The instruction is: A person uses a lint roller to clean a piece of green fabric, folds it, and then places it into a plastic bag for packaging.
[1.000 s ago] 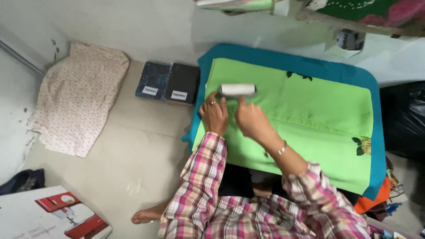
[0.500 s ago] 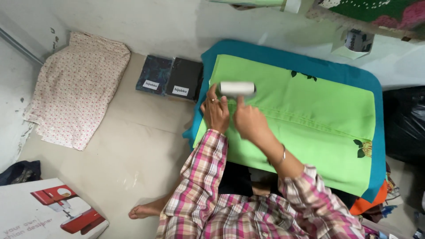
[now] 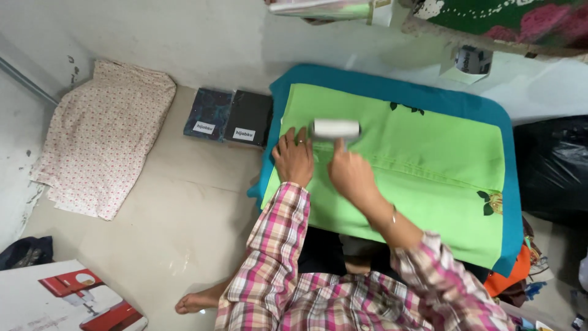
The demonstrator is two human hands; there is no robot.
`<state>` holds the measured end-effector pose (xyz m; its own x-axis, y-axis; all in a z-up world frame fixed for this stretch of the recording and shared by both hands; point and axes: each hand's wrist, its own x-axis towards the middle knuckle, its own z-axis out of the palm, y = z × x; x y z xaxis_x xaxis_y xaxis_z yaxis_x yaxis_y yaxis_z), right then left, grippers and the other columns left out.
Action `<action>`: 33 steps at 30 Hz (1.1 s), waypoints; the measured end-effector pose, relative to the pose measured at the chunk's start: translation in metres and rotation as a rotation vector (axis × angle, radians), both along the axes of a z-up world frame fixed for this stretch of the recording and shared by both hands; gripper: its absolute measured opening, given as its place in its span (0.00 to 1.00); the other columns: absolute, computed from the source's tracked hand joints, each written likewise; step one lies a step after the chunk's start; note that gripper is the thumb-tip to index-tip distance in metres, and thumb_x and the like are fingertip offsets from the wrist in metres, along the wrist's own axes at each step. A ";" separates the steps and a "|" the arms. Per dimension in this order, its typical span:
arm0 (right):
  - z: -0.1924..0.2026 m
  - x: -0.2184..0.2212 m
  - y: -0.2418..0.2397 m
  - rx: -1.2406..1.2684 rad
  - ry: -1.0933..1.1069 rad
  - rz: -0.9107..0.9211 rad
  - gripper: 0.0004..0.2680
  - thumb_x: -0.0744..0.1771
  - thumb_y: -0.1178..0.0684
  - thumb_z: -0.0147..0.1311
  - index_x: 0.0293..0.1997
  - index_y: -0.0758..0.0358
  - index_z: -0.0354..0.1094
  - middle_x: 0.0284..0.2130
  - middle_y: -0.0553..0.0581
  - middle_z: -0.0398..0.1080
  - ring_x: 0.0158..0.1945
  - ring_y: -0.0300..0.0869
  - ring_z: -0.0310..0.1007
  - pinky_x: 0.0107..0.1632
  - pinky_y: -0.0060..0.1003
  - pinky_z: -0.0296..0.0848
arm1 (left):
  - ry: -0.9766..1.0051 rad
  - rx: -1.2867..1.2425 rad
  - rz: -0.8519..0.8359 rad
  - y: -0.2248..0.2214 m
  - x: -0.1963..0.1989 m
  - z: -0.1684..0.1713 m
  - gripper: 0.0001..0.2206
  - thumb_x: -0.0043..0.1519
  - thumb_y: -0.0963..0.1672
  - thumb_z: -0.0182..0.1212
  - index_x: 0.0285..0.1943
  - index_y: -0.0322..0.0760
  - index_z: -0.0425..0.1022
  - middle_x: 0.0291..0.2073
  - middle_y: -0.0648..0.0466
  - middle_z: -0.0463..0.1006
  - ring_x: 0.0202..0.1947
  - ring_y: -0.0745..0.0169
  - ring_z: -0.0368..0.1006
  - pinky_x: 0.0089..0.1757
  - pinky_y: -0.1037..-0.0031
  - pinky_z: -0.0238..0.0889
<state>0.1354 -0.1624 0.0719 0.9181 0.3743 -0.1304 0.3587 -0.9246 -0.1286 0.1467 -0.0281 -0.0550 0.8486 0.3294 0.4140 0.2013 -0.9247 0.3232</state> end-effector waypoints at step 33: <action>0.025 -0.006 -0.090 -0.087 0.061 -0.251 0.24 0.68 0.51 0.42 0.75 0.66 0.50 0.34 0.74 0.76 0.43 0.68 0.80 0.43 0.65 0.77 | 0.091 0.008 -0.033 0.000 -0.001 0.000 0.23 0.64 0.53 0.51 0.69 0.54 0.66 0.64 0.51 0.64 0.62 0.50 0.59 0.56 0.51 0.55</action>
<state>0.1291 -0.2526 0.0972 0.9703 0.1207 -0.2096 0.1107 -0.9921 -0.0589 0.1454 -0.0279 -0.0550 0.8932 0.2974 0.3372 0.1987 -0.9339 0.2972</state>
